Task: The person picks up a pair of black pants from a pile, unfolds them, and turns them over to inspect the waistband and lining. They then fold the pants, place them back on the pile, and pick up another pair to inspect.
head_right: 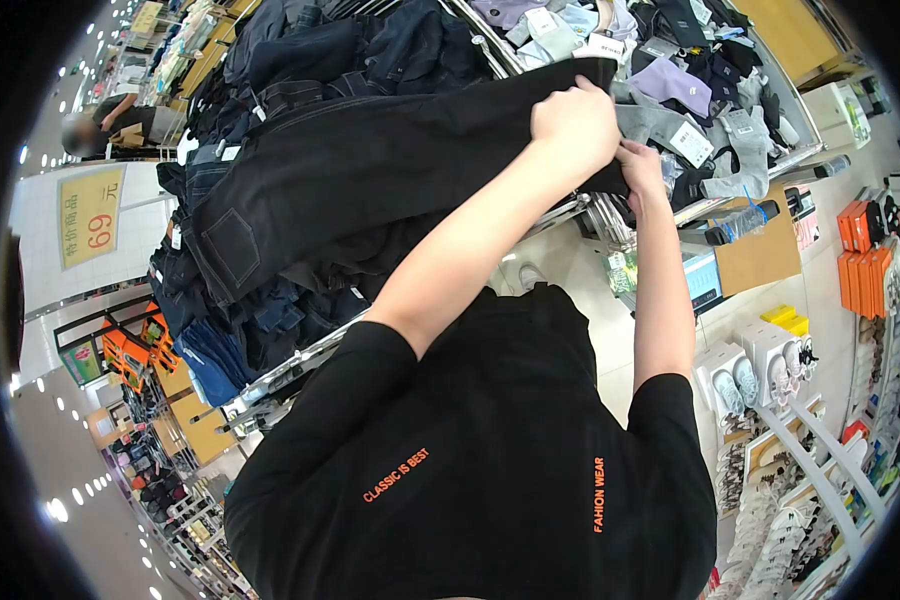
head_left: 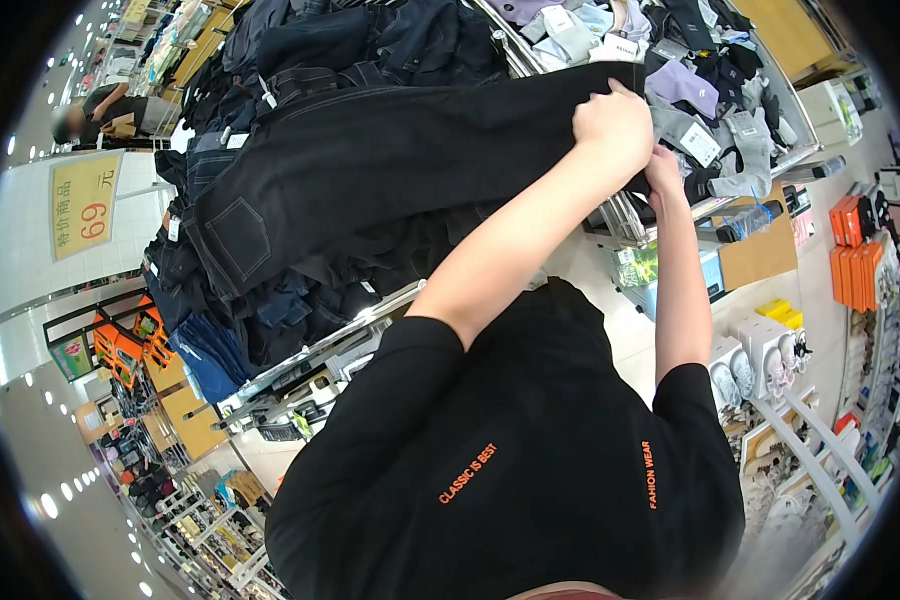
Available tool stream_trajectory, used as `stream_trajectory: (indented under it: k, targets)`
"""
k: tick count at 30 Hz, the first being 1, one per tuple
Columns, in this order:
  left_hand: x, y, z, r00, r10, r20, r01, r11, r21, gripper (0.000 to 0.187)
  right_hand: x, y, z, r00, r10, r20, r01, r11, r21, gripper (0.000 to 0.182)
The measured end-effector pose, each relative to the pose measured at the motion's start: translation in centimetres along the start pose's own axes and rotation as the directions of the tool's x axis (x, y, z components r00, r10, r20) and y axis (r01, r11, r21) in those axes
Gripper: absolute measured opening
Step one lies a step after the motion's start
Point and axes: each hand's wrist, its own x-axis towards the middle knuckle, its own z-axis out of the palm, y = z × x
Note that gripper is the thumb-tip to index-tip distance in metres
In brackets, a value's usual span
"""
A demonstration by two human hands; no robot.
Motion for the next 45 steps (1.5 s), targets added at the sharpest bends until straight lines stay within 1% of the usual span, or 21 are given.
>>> stream_trajectory:
  k: [2, 6, 10, 14, 17, 18, 19, 22, 23, 24, 26, 28, 30, 31, 33, 34, 36, 37, 40, 43, 45]
  targets:
    - [2.0, 0.9, 3.5, 0.994, 0.023, 0.111, -0.023, 1.0, -0.003, 0.049, -0.5, -0.4, 0.7, 0.996, 0.041, -0.081, -0.056, 0.981, -0.188, 0.027]
    - [1.6, 1.6, 4.4, 0.985, -0.006, 0.172, 0.022, 0.995, -0.094, 0.045, 1.5, 1.6, -0.5, 0.998, 0.062, -0.021, -0.059, 0.99, 0.127, 0.031]
    - [0.9, 0.1, 0.5, 0.996, -0.057, -0.062, 0.043, 0.978, -0.206, 0.034, 2.9, 3.0, -0.5, 0.998, -0.029, -0.06, 0.046, 0.953, 0.3, 0.038]
    - [2.7, -6.6, -6.2, 0.885, 0.361, -0.293, -0.368, 0.929, 0.034, 0.035, 2.2, 2.2, -0.1, 0.983, -0.157, -0.094, 0.171, 0.97, 0.173, 0.044]
    - [0.3, -9.5, -15.9, 0.948, -0.214, -0.235, 0.058, 0.845, -0.532, 0.042, 2.1, 1.2, 0.0, 0.975, -0.144, -0.169, 0.152, 0.988, 0.033, 0.047]
    - [-0.1, -10.2, -18.1, 0.932, -0.058, -0.358, -0.19, 0.762, -0.619, 0.027, 2.4, 1.7, -0.5, 0.975, -0.15, -0.163, 0.157, 0.987, 0.035, 0.048]
    - [-1.5, -9.4, -20.2, 0.948, -0.192, -0.255, -0.115, 0.54, -0.834, 0.026, 3.6, 2.4, -0.9, 0.976, -0.156, -0.152, 0.163, 0.986, 0.037, 0.049]
    - [-3.3, -7.3, -23.3, 0.882, -0.264, -0.39, -0.22, 0.5, -0.838, 0.02, 3.5, 1.7, -1.1, 0.995, -0.094, -0.029, 0.098, 0.961, 0.257, 0.042]
    - [-1.3, -11.0, -24.6, 0.948, -0.278, -0.152, -0.023, 0.417, -0.908, 0.04, 4.1, 2.2, -1.5, 0.996, -0.085, 0.024, 0.074, 0.954, 0.292, 0.042]
    - [-2.9, -6.2, -23.8, 0.839, -0.426, -0.339, 0.063, 0.695, -0.716, 0.039, 4.7, 2.4, -1.9, 0.994, -0.079, 0.076, 0.05, 0.945, 0.323, 0.043]
    - [0.0, -4.8, -19.9, 0.894, 0.059, -0.443, -0.103, 0.992, -0.076, 0.021, 3.7, 1.4, -1.1, 0.997, -0.068, 0.039, 0.047, 0.918, 0.394, 0.046]
    - [5.1, -5.4, -13.7, 0.857, 0.474, -0.2, -0.287, 0.764, 0.578, 0.011, 3.0, 0.9, -0.6, 0.997, -0.065, 0.035, 0.041, 0.879, 0.475, 0.041]
    - [9.4, -4.7, -2.0, 0.866, 0.45, -0.218, -0.426, 0.892, 0.151, 0.027, 3.3, 0.6, -0.4, 0.994, -0.076, 0.073, 0.021, 0.823, 0.568, 0.029]
    - [5.3, -1.6, -3.3, 0.998, 0.015, -0.053, -0.028, 0.968, -0.249, 0.027, 3.1, 0.4, -0.3, 0.991, -0.076, 0.107, 0.0, 0.818, 0.575, 0.028]
    - [6.9, -1.0, 4.9, 0.997, 0.034, -0.065, -0.057, 0.922, -0.383, 0.033, 5.5, 2.5, -2.3, 0.906, -0.239, 0.348, -0.039, 0.773, 0.633, 0.03]
    - [8.7, -1.5, 9.5, 0.941, 0.338, -0.028, -0.337, 0.921, -0.195, 0.041, 8.1, 4.8, -4.0, 0.743, -0.404, 0.534, -0.084, 0.735, 0.673, 0.033]
    - [5.9, -1.9, 12.2, 0.931, 0.355, 0.083, -0.232, 0.752, -0.618, 0.063, 6.9, 4.0, -3.1, 0.974, -0.013, 0.227, -0.133, 0.775, 0.618, 0.04]
    - [2.1, -1.0, 8.7, 0.953, 0.265, 0.145, -0.091, 0.71, -0.698, 0.064, 6.3, 3.9, -3.2, 0.967, -0.083, 0.24, -0.085, 0.786, 0.613, 0.051]
    - [-2.6, -3.7, 10.4, 0.929, 0.352, -0.111, -0.279, 0.475, -0.834, 0.055, 4.6, 2.2, -2.7, 0.939, 0.181, 0.292, -0.297, 0.853, 0.43, 0.07]
    - [-10.4, -9.0, 8.4, 0.946, 0.324, 0.026, -0.043, 0.206, -0.978, 0.045, 5.4, 3.3, -3.0, 0.897, 0.25, 0.366, -0.327, 0.93, 0.166, 0.06]
    - [-15.2, -13.7, 7.1, 0.964, 0.243, 0.111, -0.01, 0.446, -0.895, 0.041, 5.1, 3.1, -1.9, 0.893, 0.188, 0.408, -0.294, 0.932, 0.212, 0.05]
